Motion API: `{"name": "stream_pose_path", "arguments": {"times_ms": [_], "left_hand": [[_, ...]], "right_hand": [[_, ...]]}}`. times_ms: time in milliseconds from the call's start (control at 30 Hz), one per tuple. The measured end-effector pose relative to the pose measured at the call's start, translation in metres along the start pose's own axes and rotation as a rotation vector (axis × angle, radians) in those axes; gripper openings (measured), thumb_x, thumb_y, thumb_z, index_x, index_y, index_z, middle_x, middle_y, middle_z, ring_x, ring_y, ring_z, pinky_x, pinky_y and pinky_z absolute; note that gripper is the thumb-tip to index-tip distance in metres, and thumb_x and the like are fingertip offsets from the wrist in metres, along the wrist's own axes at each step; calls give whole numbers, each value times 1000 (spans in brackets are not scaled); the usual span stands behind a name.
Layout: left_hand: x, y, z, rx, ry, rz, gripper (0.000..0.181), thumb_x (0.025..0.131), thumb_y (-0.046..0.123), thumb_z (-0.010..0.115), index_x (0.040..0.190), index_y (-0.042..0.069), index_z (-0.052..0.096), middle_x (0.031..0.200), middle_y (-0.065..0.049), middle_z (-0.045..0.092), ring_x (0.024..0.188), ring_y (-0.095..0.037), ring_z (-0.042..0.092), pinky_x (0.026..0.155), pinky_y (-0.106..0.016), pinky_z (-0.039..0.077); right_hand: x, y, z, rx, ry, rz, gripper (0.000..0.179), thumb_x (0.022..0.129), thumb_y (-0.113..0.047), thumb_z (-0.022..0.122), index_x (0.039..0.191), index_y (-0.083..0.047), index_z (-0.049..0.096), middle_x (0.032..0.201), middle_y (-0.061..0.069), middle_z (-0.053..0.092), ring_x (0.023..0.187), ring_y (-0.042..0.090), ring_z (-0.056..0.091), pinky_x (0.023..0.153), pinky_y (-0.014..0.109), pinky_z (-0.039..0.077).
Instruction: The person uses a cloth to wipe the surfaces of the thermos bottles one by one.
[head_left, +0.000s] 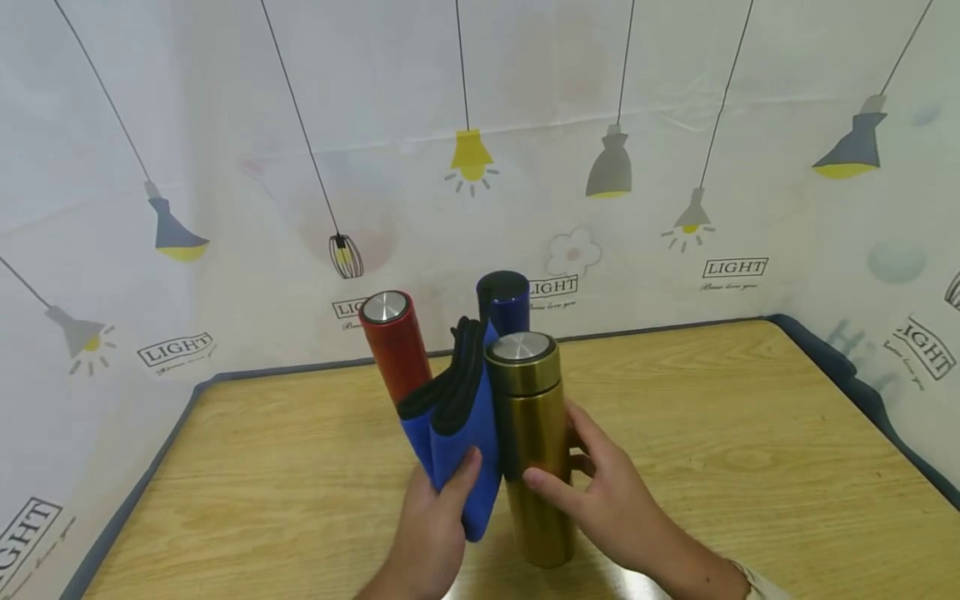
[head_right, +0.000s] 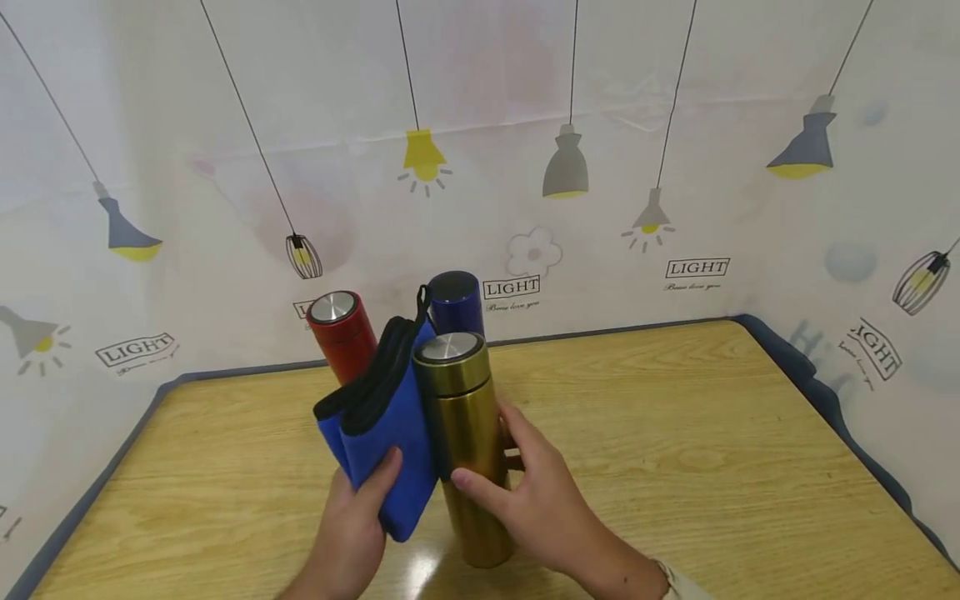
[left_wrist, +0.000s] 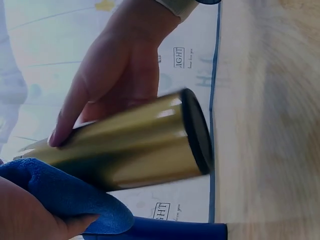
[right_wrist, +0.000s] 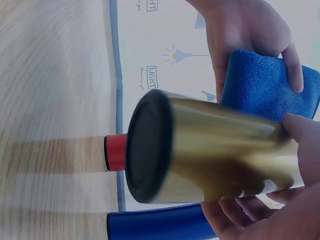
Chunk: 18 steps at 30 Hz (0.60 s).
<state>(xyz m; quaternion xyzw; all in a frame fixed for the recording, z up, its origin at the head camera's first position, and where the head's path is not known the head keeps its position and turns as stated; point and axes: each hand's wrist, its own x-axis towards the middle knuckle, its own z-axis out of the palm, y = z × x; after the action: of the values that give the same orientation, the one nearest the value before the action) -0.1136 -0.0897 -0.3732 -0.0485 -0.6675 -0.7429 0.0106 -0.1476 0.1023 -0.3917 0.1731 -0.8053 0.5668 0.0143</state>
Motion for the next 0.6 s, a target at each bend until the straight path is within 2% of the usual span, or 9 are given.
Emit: {"name": "stream_pose_path", "arguments": {"times_ms": [300,467,600], "left_hand": [[-1,-6,0,-59,-7,62,43,103,9,47,142,-8,41,128,-9,59,115,-7,57,100,-25,46],[-4,-11,5,-29,-5,50,44,103,10,46,143,-9,41,135,-20,57,118,-4,56,101,-22,45],[-5,-13,7,24,-16,28,46,104,14,46,144,-7,40,140,-23,55,126,-16,53,104,-25,44]], "right_hand": [[-1,-1,-1,-38,11,-23,73,86,-35,78,148,-30,40,123,-6,65,111,13,63,91,33,55],[-1,-3,-6,-56,41,-44,72,86,-33,79,147,-29,43,131,-5,60,112,15,61,91,33,55],[0,-3,-7,-58,61,-53,72,85,-31,80,147,-27,44,134,-5,57,112,15,61,90,33,55]]}}
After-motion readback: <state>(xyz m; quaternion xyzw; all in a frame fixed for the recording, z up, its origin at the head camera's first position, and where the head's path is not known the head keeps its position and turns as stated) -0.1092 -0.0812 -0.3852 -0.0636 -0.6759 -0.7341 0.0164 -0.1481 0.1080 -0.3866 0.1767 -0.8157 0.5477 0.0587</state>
